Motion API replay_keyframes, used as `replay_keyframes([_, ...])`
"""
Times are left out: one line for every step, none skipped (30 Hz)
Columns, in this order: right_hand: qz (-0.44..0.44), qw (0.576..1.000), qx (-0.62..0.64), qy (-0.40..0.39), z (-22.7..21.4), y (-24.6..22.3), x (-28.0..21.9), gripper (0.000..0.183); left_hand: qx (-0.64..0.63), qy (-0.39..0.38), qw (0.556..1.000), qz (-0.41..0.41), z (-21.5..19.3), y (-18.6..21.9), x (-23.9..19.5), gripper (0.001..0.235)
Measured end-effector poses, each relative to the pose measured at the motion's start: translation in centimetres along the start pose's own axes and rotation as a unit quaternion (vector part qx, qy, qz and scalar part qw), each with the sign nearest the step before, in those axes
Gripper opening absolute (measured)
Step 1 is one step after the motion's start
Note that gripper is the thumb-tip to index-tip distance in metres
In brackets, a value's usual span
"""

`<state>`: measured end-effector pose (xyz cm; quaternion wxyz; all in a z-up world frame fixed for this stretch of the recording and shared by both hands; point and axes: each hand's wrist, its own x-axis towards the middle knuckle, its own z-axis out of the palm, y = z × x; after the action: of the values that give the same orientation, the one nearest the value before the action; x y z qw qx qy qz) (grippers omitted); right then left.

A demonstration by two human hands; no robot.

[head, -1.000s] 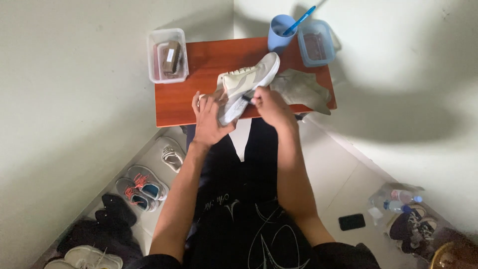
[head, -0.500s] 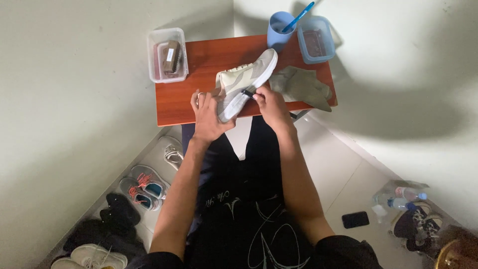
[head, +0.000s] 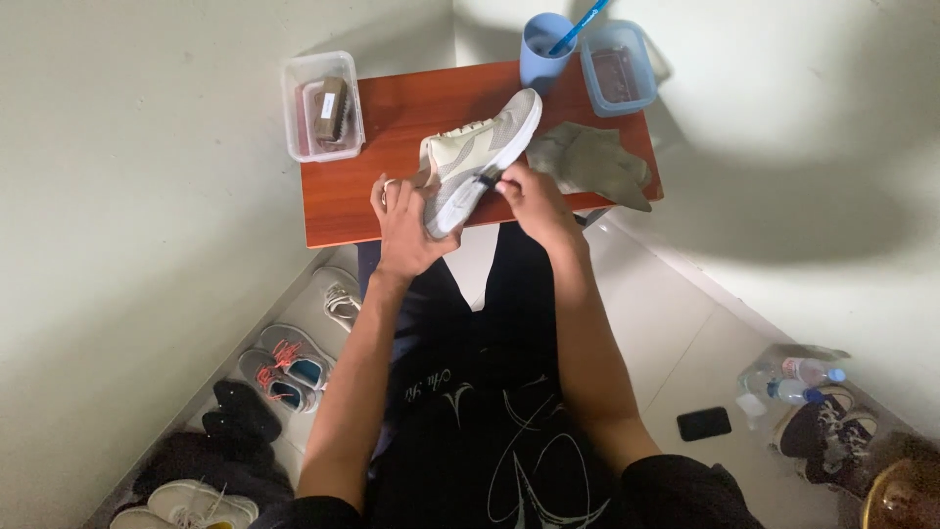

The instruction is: The person scrubs a white sneaker with a small brush, then wipes it with a cloth. The shoe is held on a wooden table while the person alternates between brushing and wiping to remove dirt.

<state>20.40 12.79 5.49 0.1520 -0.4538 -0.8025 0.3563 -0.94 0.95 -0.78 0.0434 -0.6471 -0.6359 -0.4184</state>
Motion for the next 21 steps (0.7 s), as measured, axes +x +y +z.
replay_keyframes([-0.001, 1.0, 0.0, 0.001, 0.2, -0.1, 0.0, 0.025, 0.001, 0.001, 1.0, 0.001, -0.1, 0.0, 0.1, 0.071])
replay_keyframes([0.0, 1.0, 0.009, 0.007, 0.4, -0.2, 0.0, 0.027, 0.001, 0.0, 1.0, -0.002, -0.2, 0.1, 0.2, 0.07])
replay_keyframes([0.003, 1.0, 0.017, 0.012, 0.5, -0.1, -0.3, 0.029, 0.0, -0.003, 1.0, -0.006, -0.2, 0.3, 0.1, 0.07])
replay_keyframes([0.004, 1.0, 0.018, 0.012, 0.7, -0.2, 0.0, 0.029, 0.0, -0.005, 1.0, -0.007, 0.1, 0.0, 0.2, 0.07])
replay_keyframes([0.0, 1.0, 0.019, -0.017, 1.1, -0.2, 0.1, 0.025, 0.001, -0.003, 1.0, -0.003, 0.2, -0.3, 0.0, 0.07])
replay_keyframes([-0.005, 0.999, 0.021, -0.045, 1.5, -0.3, 0.1, 0.021, 0.002, 0.0, 1.0, 0.001, 0.4, -0.6, -0.2, 0.069])
replay_keyframes([-0.006, 0.999, 0.021, -0.045, 1.1, -1.2, -0.3, 0.021, 0.003, 0.0, 1.0, 0.001, 0.4, -0.5, -0.1, 0.069])
replay_keyframes([-0.016, 0.997, 0.025, -0.074, 0.6, -2.2, -0.8, 0.021, 0.0, -0.001, 1.0, 0.001, 0.4, -0.3, 0.0, 0.068])
replay_keyframes([-0.024, 0.994, 0.029, -0.104, 0.3, -3.1, -1.4, 0.021, -0.002, -0.003, 1.0, 0.0, 0.4, -0.1, -0.1, 0.067])
replay_keyframes([-0.024, 0.994, 0.03, -0.106, 0.3, -3.4, -1.5, 0.021, -0.001, -0.004, 1.0, -0.001, 0.2, 0.0, -0.2, 0.067])
replay_keyframes([-0.029, 0.992, 0.029, -0.117, 0.1, -3.6, -1.5, 0.02, 0.004, -0.002, 1.0, 0.005, 0.2, 0.1, -0.1, 0.067])
replay_keyframes([-0.034, 0.991, 0.028, -0.128, -0.1, -3.8, -1.6, 0.02, 0.009, 0.0, 1.0, 0.011, 0.2, 0.3, 0.1, 0.066])
replay_keyframes([-0.032, 0.991, 0.029, -0.126, -0.3, -3.9, -1.5, 0.02, 0.008, -0.002, 1.0, 0.013, 0.2, 0.3, 0.2, 0.066])
replay_keyframes([-0.028, 0.993, 0.031, -0.113, -0.5, -4.0, -1.4, 0.022, 0.011, -0.004, 1.0, 0.019, 0.3, 0.3, 0.3, 0.067])
replay_keyframes([-0.026, 0.994, 0.033, -0.105, -0.5, -4.2, -1.3, 0.024, 0.017, -0.004, 1.0, 0.021, 0.2, 0.3, 0.0, 0.067])
replay_keyframes([-0.026, 0.993, 0.033, -0.108, -0.1, -2.9, -0.9, 0.024, 0.018, -0.005, 1.0, 0.019, 0.3, 0.1, -0.2, 0.067])
replay_keyframes([-0.01, 0.997, 0.019, -0.08, 0.1, -1.6, -0.3, 0.025, 0.012, -0.003, 1.0, 0.018, 0.5, -0.2, -0.3, 0.067])
replay_keyframes([0.006, 0.999, 0.005, -0.052, 0.4, -0.4, 0.2, 0.026, 0.006, -0.001, 1.0, 0.016, 0.6, -0.4, -0.4, 0.067])
replay_keyframes([0.008, 0.999, 0.006, -0.052, 0.4, -0.1, 0.3, 0.026, 0.005, -0.002, 1.0, 0.017, 0.2, -0.1, -0.1, 0.067])
replay_keyframes([0.019, 1.0, 0.005, -0.018, 0.4, 0.3, 0.4, 0.024, 0.002, -0.003, 1.0, 0.015, -0.1, 0.3, 0.3, 0.067])
replay_keyframes([0.03, 0.999, 0.004, 0.015, 0.4, 0.7, 0.4, 0.023, -0.001, -0.004, 1.0, 0.013, -0.5, 0.6, 0.5, 0.066])
